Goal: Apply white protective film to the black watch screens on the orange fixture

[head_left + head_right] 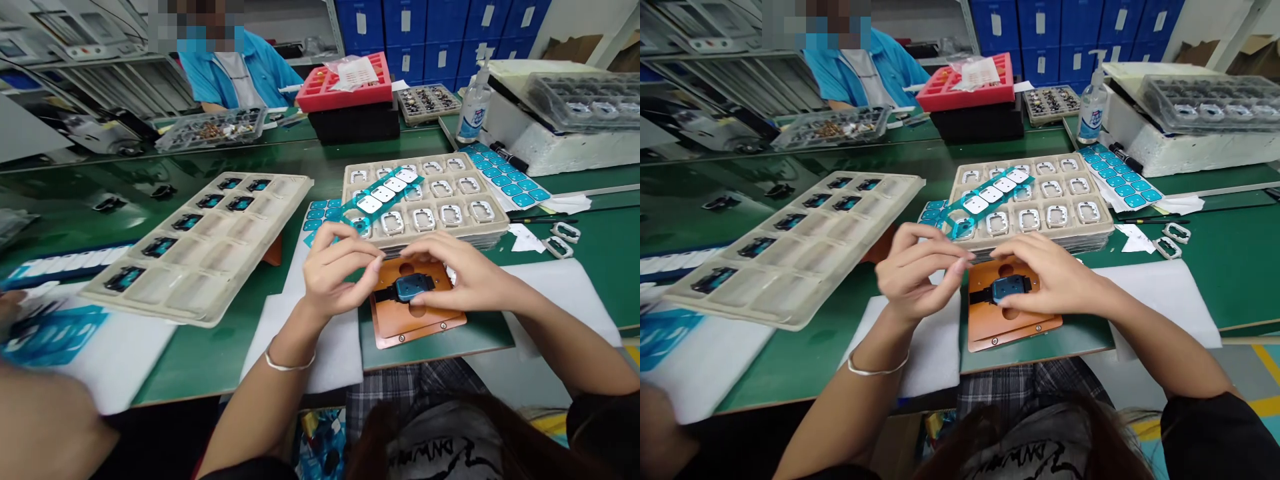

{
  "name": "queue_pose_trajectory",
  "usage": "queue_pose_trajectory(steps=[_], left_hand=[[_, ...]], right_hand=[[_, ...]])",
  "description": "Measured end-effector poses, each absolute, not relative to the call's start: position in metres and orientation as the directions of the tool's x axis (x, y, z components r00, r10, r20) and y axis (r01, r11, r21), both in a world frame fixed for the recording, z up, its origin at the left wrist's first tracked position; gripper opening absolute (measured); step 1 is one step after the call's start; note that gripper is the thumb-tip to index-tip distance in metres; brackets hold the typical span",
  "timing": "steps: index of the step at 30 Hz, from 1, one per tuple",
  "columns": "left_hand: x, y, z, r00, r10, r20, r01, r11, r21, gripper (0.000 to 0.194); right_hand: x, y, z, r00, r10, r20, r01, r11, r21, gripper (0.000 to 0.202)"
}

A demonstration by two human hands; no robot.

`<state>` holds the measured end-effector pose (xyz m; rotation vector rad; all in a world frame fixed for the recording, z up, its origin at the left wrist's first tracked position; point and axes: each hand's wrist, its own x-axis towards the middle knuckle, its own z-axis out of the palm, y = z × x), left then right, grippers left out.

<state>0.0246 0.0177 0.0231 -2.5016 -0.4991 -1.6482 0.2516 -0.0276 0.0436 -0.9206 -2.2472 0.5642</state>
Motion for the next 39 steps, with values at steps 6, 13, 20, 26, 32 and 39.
queue_pose_trajectory(steps=[6, 13, 20, 26, 32, 39], left_hand=[[0.025, 0.018, 0.014, 0.008, 0.172, 0.985, 0.404, -0.902, 0.154, 0.028], [0.02, 0.025, 0.015, -0.097, 0.235, 0.967, 0.426, -0.868, 0.254, 0.034], [0.018, 0.028, 0.013, -0.076, 0.236, 0.969, 0.457, -0.855, 0.244, 0.036], [0.017, 0.029, 0.018, -0.098, 0.189, 0.977, 0.417, -0.884, 0.213, 0.031], [0.016, 0.028, 0.019, -0.039, 0.222, 0.974, 0.38, -0.899, 0.219, 0.03], [0.019, 0.025, 0.02, 0.374, 0.23, 0.899, 0.143, -0.971, 0.189, 0.051]], right_hand=[[0.237, -0.004, 0.043, -0.826, 0.395, 0.402, 0.274, 0.905, -0.325, 0.038], [0.203, -0.003, 0.032, -0.935, 0.346, 0.075, 0.312, 0.905, -0.288, 0.068], [0.199, -0.004, 0.02, -0.915, 0.395, 0.079, 0.351, 0.879, -0.323, 0.067], [0.222, 0.002, 0.048, -0.863, 0.411, 0.292, 0.264, 0.861, -0.434, 0.041], [0.252, -0.006, 0.059, -0.791, 0.59, 0.162, 0.476, 0.76, -0.442, 0.036], [0.243, -0.014, 0.04, -0.545, 0.797, 0.261, 0.122, 0.383, -0.916, 0.032]])
